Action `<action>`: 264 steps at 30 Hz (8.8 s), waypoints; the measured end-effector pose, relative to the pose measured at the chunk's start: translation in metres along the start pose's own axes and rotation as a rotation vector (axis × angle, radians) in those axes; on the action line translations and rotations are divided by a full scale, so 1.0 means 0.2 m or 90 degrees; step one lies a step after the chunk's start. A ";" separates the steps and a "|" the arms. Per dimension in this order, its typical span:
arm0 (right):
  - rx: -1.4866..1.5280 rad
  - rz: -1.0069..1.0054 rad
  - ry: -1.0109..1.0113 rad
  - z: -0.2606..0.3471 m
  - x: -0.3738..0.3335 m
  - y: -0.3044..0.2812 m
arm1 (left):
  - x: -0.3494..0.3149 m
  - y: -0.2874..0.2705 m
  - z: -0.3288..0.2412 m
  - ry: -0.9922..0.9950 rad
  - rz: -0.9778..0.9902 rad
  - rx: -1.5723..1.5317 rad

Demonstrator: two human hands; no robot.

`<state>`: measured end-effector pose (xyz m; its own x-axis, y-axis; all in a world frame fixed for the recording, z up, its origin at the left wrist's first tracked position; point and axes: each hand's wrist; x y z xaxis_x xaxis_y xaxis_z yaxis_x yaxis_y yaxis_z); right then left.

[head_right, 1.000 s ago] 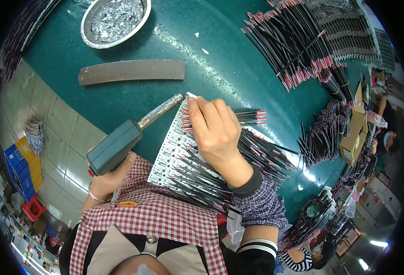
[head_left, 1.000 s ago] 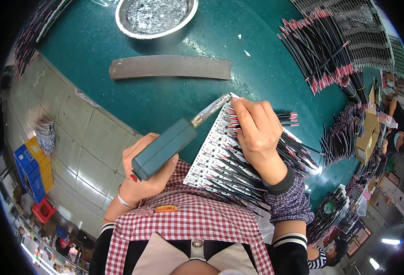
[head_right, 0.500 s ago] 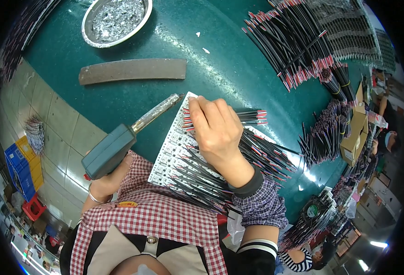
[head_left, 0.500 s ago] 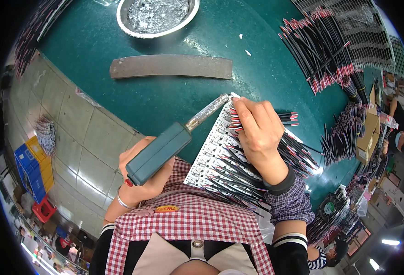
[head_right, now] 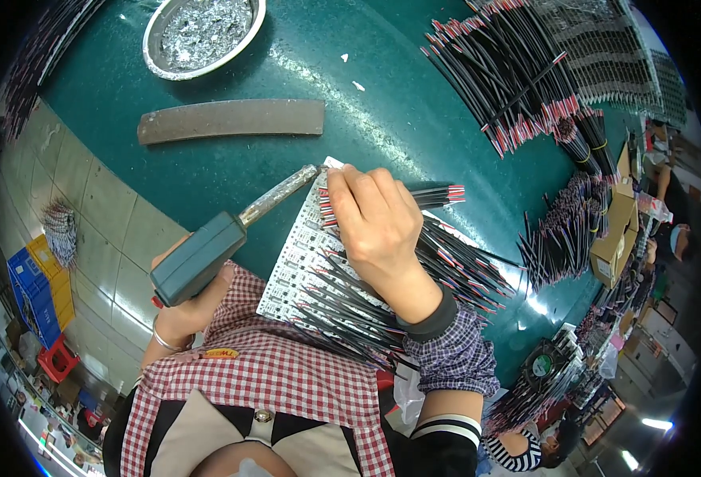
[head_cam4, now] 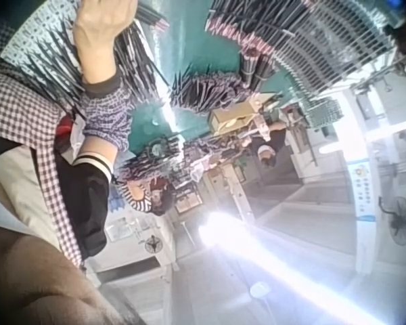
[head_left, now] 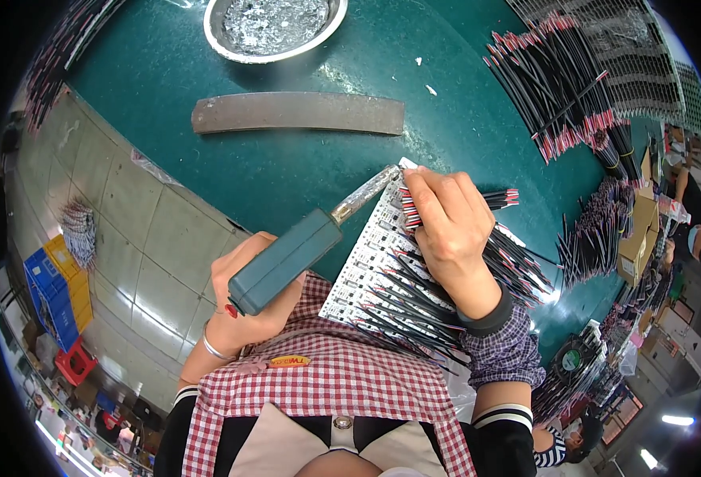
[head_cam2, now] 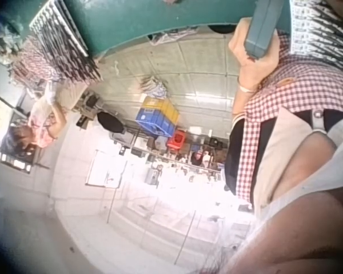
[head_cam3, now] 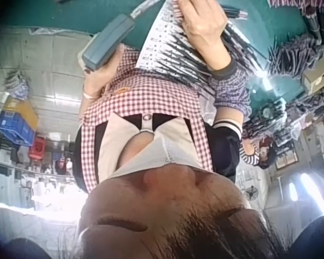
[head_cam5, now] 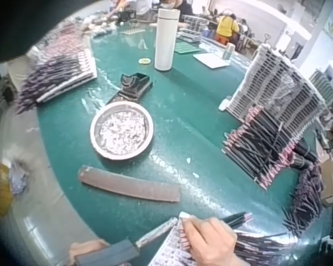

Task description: The person solders wiring harnesses to small LED circuit boards with a soldering iron.

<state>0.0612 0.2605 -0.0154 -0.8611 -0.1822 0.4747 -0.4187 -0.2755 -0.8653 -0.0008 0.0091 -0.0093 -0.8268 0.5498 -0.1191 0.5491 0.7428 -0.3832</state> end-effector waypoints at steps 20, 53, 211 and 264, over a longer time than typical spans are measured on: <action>-0.007 -0.040 -0.027 -0.04 -0.02 0.03 | -0.02 0.00 0.01 0.036 -0.002 0.018; -0.028 0.093 0.089 0.12 -0.06 -0.05 | -0.13 0.00 0.10 -0.018 -0.074 -0.068; 0.024 -0.006 0.048 0.08 -0.08 -0.11 | -0.22 -0.01 0.12 -0.030 -0.036 -0.059; -0.079 -0.024 0.040 0.21 -0.13 0.03 | -0.16 -0.01 0.09 0.047 0.006 -0.009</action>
<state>0.0932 0.2240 -0.0255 -0.8591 -0.1128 0.4992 -0.4798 -0.1621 -0.8623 0.0223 -0.0166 -0.0209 -0.8106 0.5830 -0.0549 0.5590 0.7424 -0.3692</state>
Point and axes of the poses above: each hand's wrist, its own x-axis towards the middle knuckle, its own y-axis out of the palm, z = x × y, and after that the axes turned 10 degrees about -y, right-handed
